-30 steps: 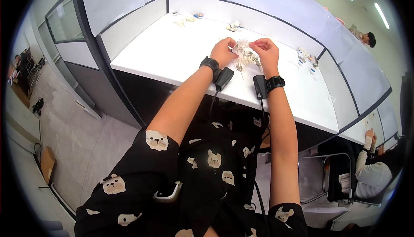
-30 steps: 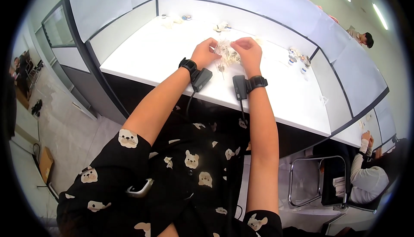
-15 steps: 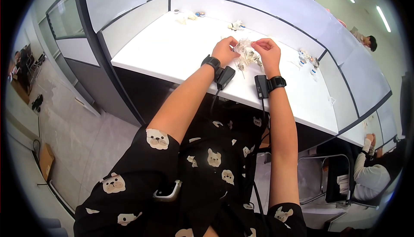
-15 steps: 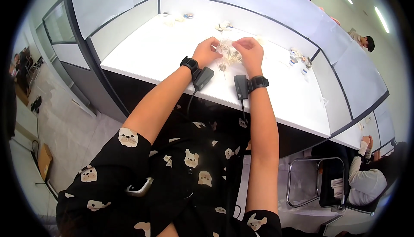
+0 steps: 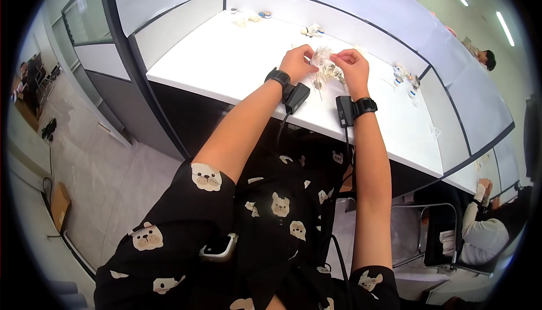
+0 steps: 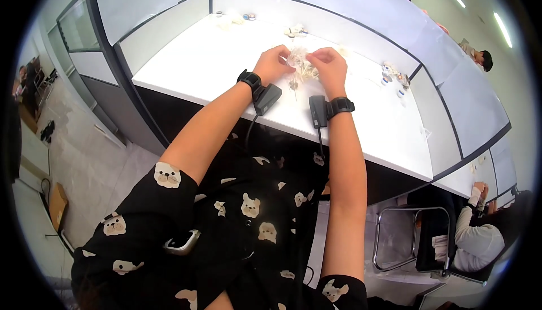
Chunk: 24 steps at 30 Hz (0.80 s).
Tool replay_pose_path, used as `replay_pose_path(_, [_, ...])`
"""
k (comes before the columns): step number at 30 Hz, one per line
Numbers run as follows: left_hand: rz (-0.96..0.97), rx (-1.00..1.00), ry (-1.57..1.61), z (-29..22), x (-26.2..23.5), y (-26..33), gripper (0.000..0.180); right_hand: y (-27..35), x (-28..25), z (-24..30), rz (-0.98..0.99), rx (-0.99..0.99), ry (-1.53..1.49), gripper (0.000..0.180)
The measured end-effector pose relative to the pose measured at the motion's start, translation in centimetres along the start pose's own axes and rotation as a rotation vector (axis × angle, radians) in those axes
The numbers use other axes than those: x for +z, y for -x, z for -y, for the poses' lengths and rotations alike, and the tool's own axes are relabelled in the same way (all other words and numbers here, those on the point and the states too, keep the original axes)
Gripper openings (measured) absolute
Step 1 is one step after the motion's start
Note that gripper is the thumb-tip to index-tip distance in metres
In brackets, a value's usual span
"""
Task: The person is manually assembling shuttlecocks by inserting feathers into a base.
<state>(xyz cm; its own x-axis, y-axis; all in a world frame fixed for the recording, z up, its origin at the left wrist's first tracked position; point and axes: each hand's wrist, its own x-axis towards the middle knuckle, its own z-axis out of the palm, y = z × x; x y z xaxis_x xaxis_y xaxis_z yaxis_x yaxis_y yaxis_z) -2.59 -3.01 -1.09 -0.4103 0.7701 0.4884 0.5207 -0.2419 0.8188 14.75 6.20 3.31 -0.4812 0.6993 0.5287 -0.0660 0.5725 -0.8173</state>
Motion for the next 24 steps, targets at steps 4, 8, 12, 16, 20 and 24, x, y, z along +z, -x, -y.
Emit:
replay_pose_path(4, [0.004, 0.024, -0.034, -0.2, -0.2, 0.0, 0.033, 0.0, -0.1, -0.1, 0.012, 0.003, -0.014, 0.014])
replay_pose_path(8, [-0.053, 0.057, -0.061, -0.2, -0.1, 0.0, 0.031, -0.2, 0.2, -0.3, -0.017, -0.031, -0.056, 0.017])
replay_pose_path(12, [-0.092, 0.019, -0.024, -0.1, 0.1, -0.2, 0.033, -0.6, 0.1, -0.8, -0.119, -0.030, -0.185, 0.021])
replay_pose_path(16, [-0.088, 0.019, -0.056, 0.1, 0.0, -0.3, 0.039, -0.9, -0.3, -2.0, -0.146, -0.074, 0.051, 0.025])
replay_pose_path(20, [-0.104, 0.019, -0.087, 0.8, 0.2, -0.6, 0.045, -1.6, -0.8, -4.2, -0.035, -0.013, 0.372, 0.025])
replay_pose_path(24, [-0.128, 0.039, -0.123, 2.2, 0.7, -1.7, 0.048, -3.2, -1.6, -6.2, 0.045, -0.104, 0.470, 0.031])
